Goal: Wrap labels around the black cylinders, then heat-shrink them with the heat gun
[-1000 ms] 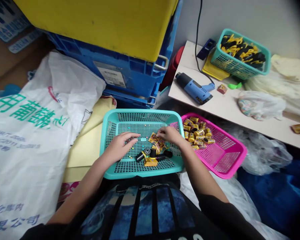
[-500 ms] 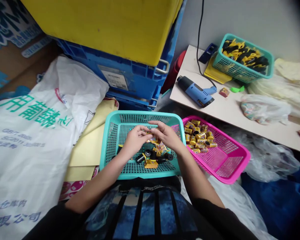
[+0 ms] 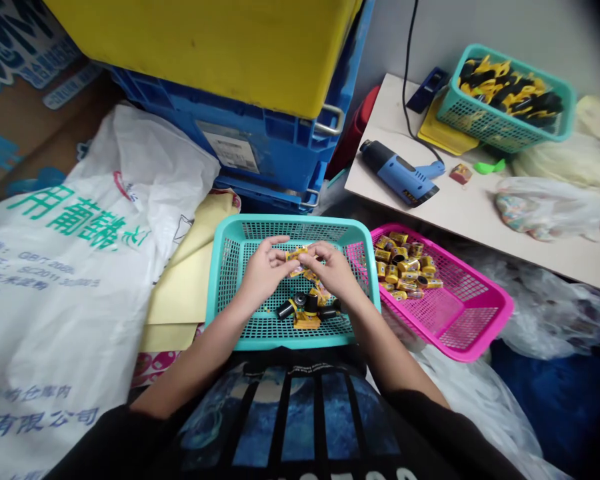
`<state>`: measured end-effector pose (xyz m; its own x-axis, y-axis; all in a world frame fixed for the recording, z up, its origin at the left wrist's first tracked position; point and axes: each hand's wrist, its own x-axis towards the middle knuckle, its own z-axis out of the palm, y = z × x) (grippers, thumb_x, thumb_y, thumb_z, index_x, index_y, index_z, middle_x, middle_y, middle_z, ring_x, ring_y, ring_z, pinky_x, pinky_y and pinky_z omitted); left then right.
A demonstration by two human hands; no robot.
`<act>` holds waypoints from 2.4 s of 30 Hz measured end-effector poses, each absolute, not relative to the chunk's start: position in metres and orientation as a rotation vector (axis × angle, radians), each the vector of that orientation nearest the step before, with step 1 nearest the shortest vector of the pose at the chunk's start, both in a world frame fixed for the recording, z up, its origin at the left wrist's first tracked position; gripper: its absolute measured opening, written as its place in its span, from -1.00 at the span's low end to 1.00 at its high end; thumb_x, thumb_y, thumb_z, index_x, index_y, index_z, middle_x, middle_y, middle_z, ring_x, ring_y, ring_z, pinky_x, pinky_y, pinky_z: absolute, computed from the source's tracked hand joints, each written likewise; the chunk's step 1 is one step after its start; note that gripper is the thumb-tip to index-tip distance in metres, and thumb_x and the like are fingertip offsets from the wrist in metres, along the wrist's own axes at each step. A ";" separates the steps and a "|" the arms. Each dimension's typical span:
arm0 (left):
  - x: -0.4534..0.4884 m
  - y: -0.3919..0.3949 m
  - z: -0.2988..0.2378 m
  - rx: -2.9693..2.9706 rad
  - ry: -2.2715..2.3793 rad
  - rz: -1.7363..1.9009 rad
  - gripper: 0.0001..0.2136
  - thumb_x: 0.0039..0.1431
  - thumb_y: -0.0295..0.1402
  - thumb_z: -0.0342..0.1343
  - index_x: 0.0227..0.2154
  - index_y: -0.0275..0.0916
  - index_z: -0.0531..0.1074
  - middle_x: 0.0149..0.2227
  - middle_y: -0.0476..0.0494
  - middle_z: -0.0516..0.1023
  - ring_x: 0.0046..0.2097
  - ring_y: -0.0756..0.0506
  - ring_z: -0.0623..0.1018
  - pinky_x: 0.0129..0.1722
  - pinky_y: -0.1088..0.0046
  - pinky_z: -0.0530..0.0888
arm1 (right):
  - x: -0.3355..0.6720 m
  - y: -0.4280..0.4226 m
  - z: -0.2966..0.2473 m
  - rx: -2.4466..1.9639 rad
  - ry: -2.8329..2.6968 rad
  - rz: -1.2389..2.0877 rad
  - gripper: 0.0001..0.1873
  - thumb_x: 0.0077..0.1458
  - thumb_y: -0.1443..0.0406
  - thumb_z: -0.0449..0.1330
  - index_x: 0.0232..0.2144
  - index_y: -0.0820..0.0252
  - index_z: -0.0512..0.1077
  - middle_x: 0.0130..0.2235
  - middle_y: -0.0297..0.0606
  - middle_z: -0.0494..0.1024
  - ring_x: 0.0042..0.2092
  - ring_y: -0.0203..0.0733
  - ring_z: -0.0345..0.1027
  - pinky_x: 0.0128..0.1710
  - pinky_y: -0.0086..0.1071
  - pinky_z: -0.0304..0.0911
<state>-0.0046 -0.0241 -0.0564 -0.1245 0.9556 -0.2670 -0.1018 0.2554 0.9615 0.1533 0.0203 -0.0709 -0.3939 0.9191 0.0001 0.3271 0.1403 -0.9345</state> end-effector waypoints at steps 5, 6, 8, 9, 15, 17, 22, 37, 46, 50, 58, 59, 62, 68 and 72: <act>-0.044 -0.026 -0.041 0.870 1.485 1.246 -0.63 -0.07 -0.32 0.34 -0.14 -0.26 0.48 -0.38 -0.09 0.63 -0.36 -0.03 0.58 -0.41 0.50 0.52 | 0.122 0.020 -0.067 -1.222 -1.759 1.348 -0.47 0.33 0.06 -0.19 -0.42 0.17 0.43 -0.32 -0.23 0.48 -0.25 -0.22 0.33 -0.19 -0.30 0.20; -0.052 -0.027 -0.039 0.849 1.520 1.293 -0.67 -0.07 -0.29 0.35 -0.20 -0.27 0.52 -0.30 -0.14 0.64 -0.33 -0.04 0.59 -0.41 0.50 0.53 | 0.113 0.018 -0.071 -1.216 -1.843 1.380 -0.54 0.33 0.12 -0.16 -0.37 0.18 0.43 -0.29 -0.21 0.50 -0.22 -0.21 0.34 -0.17 -0.29 0.22; -0.065 -0.030 -0.038 0.805 1.576 1.362 -0.69 -0.08 -0.22 0.34 -0.28 -0.29 0.57 -0.24 -0.18 0.65 -0.32 -0.04 0.59 -0.40 0.48 0.54 | 0.093 0.011 -0.082 -1.051 -2.216 1.390 -0.82 0.24 0.28 0.06 -0.30 0.19 0.44 -0.22 -0.19 0.52 -0.16 -0.17 0.34 -0.09 -0.26 0.23; -0.070 -0.031 -0.039 0.785 1.599 1.376 -0.67 -0.09 -0.19 0.34 -0.28 -0.30 0.58 -0.26 -0.18 0.65 -0.35 -0.04 0.59 -0.39 0.46 0.55 | 0.083 0.007 -0.089 -0.887 -2.439 1.361 -0.88 0.17 0.37 0.12 -0.24 0.20 0.45 -0.17 -0.17 0.52 -0.11 -0.14 0.34 -0.05 -0.24 0.22; -0.085 -0.046 -0.047 0.790 1.770 1.251 -0.61 -0.11 -0.10 0.33 -0.28 -0.30 0.61 -0.30 -0.17 0.66 -0.41 -0.08 0.60 -0.33 0.35 0.58 | 0.054 -0.001 -0.108 -0.465 -2.912 1.160 -0.79 0.18 0.43 0.11 -0.14 0.30 0.47 -0.09 -0.05 0.49 0.00 -0.09 0.30 0.02 -0.25 0.23; -0.093 -0.051 -0.052 0.810 1.865 1.184 -0.63 -0.10 -0.09 0.32 -0.28 -0.25 0.61 -0.31 -0.14 0.67 -0.37 -0.12 0.62 -0.30 0.35 0.59 | 0.068 0.006 -0.101 -0.564 -2.817 1.226 -0.71 0.16 0.34 0.18 -0.05 0.26 0.44 -0.08 -0.08 0.47 0.01 -0.11 0.31 0.05 -0.27 0.23; -0.096 -0.051 -0.060 0.885 1.951 1.048 -0.67 -0.16 -0.05 0.33 -0.35 -0.13 0.63 -0.33 -0.08 0.68 -0.19 -0.24 0.64 -0.01 0.15 0.53 | 0.127 0.016 -0.076 -1.041 -1.899 1.606 -0.51 -0.02 0.18 0.34 -0.03 0.14 0.40 -0.11 -0.21 0.47 -0.15 -0.23 0.37 -0.11 -0.31 0.32; -0.050 -0.047 -0.038 1.235 1.570 1.090 -0.79 0.01 -0.20 0.26 -0.28 -0.12 0.62 -0.20 -0.11 0.67 -0.13 -0.17 0.62 -0.02 0.19 0.55 | 0.162 0.007 -0.059 -0.962 -1.243 1.834 -0.58 -0.21 0.14 0.44 -0.30 0.17 0.45 -0.42 -0.42 0.39 -0.40 -0.40 0.25 -0.38 -0.47 0.18; -0.046 -0.041 -0.037 1.261 1.509 0.986 -0.84 0.00 -0.26 0.26 -0.32 -0.10 0.63 -0.20 -0.08 0.67 -0.10 -0.14 0.60 0.00 0.26 0.52 | 0.163 0.008 -0.058 -1.081 -1.548 1.641 -0.60 -0.18 0.12 0.41 -0.29 0.20 0.50 -0.44 -0.39 0.41 -0.42 -0.36 0.27 -0.38 -0.42 0.18; -0.041 -0.041 -0.032 1.102 1.417 0.945 -0.79 0.03 -0.24 0.26 -0.25 -0.13 0.60 -0.20 -0.09 0.67 -0.17 -0.10 0.62 -0.10 0.31 0.56 | 0.160 0.007 -0.061 -0.954 -1.519 1.555 -0.62 -0.16 0.13 0.42 -0.28 0.18 0.49 -0.36 -0.35 0.45 -0.40 -0.37 0.29 -0.34 -0.40 0.22; -0.036 -0.043 -0.027 0.996 1.314 0.979 -0.73 -0.08 -0.28 0.36 -0.25 -0.15 0.58 -0.20 -0.07 0.65 -0.19 -0.05 0.60 -0.20 0.45 0.54 | 0.145 -0.001 -0.068 -0.733 -1.449 1.553 -0.67 -0.11 0.15 0.41 -0.29 0.14 0.49 -0.19 -0.27 0.46 -0.30 -0.35 0.32 -0.26 -0.37 0.28; -0.034 -0.043 -0.027 0.996 1.325 0.997 -0.73 -0.11 -0.31 0.38 -0.28 -0.15 0.58 -0.23 -0.05 0.65 -0.21 -0.04 0.60 -0.21 0.46 0.54 | 0.143 -0.003 -0.069 -0.714 -1.396 1.612 -0.68 -0.07 0.11 0.38 -0.27 0.13 0.49 -0.18 -0.26 0.44 -0.29 -0.34 0.32 -0.25 -0.37 0.28; -0.026 -0.041 -0.027 0.956 1.315 1.050 -0.75 -0.13 -0.35 0.38 -0.30 -0.15 0.59 -0.28 -0.03 0.64 -0.28 -0.01 0.59 -0.26 0.48 0.54 | 0.138 -0.008 -0.073 -0.676 -1.133 1.886 -0.58 0.09 0.02 0.23 -0.06 0.07 0.43 -0.12 -0.23 0.42 -0.22 -0.30 0.32 -0.22 -0.37 0.29; -0.013 -0.044 -0.024 0.937 1.229 1.113 -0.78 -0.14 -0.38 0.37 -0.34 -0.14 0.60 -0.30 -0.03 0.63 -0.46 0.04 0.52 -0.47 0.53 0.52 | 0.131 -0.017 -0.075 -0.375 -0.689 2.342 -0.44 0.04 -0.02 0.26 -0.01 0.13 0.36 -0.21 -0.27 0.41 -0.29 -0.35 0.32 -0.29 -0.45 0.33; -0.011 -0.049 -0.023 0.929 1.274 1.116 -0.78 -0.16 -0.40 0.39 -0.35 -0.14 0.60 -0.29 -0.04 0.63 -0.36 0.01 0.56 -0.40 0.54 0.54 | 0.132 -0.018 -0.074 -0.396 -0.697 2.334 -0.45 -0.01 0.01 0.32 -0.05 0.15 0.34 -0.18 -0.27 0.42 -0.26 -0.34 0.34 -0.24 -0.44 0.34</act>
